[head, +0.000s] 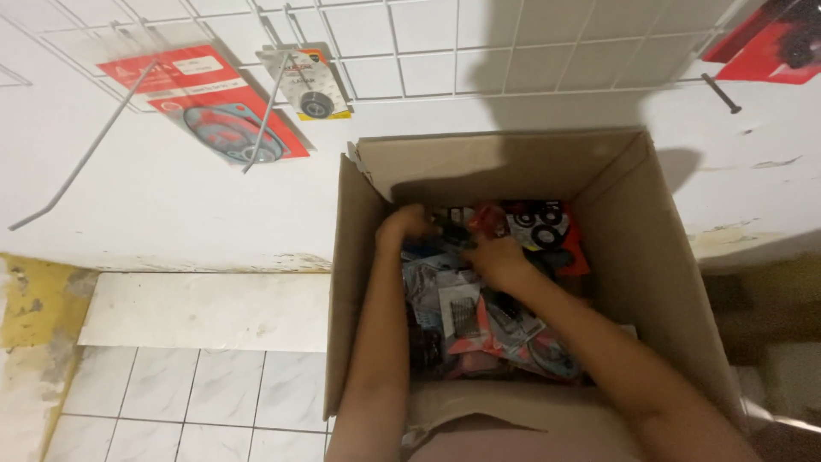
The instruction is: Organizing and cleaning packaged automotive parts from a box onto a wire grid display wall.
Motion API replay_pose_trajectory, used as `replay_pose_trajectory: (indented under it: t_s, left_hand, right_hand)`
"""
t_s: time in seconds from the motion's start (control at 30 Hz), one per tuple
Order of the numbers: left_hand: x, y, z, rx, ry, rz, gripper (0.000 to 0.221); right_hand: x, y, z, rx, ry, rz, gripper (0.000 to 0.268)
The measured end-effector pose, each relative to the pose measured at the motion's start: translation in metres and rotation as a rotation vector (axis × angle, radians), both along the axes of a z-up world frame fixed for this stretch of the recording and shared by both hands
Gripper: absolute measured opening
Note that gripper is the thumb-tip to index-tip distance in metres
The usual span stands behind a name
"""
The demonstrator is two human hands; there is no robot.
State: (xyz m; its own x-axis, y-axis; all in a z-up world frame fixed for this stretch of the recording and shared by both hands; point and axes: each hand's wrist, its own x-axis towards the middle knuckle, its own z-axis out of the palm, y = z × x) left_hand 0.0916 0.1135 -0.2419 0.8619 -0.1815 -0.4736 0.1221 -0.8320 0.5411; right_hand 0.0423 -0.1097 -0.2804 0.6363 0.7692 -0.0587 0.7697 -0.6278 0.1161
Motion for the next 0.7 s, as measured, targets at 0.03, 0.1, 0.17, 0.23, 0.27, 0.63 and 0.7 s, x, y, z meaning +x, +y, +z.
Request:
replay_pose_trajectory:
  t_s: [0.03, 0.1, 0.17, 0.23, 0.27, 0.63, 0.7]
  left_hand:
    - [0.007, 0.004, -0.014, 0.161, 0.136, -0.132, 0.071]
    - [0.016, 0.01, -0.049, 0.321, 0.277, -0.264, 0.08]
    - [0.023, 0.016, -0.089, 0.253, 0.559, -0.24, 0.061]
    - [0.022, 0.01, -0.099, 0.289, 0.651, -0.25, 0.069]
    - [0.021, 0.005, -0.105, 0.32, 0.742, -0.259, 0.076]
    - [0.031, 0.005, -0.069, 0.186, -0.024, -0.185, 0.05]
    - [0.036, 0.005, -0.074, 0.13, -0.166, -0.128, 0.049]
  right_hand:
    - [0.004, 0.001, -0.016, -0.012, 0.029, -0.055, 0.035]
    - [0.0, 0.004, -0.025, -0.026, 0.063, -0.108, 0.045]
    - [-0.013, 0.009, -0.011, -0.052, 0.202, 0.089, 0.058]
    - [-0.028, 0.025, 0.025, -0.1, 0.44, 0.151, 0.087]
    - [-0.035, 0.033, 0.043, -0.152, 0.676, 0.215, 0.118]
    - [0.009, -0.001, 0.025, -0.118, 0.496, -0.076, 0.114]
    - [0.004, 0.0, 0.042, -0.111, 0.531, -0.098, 0.118]
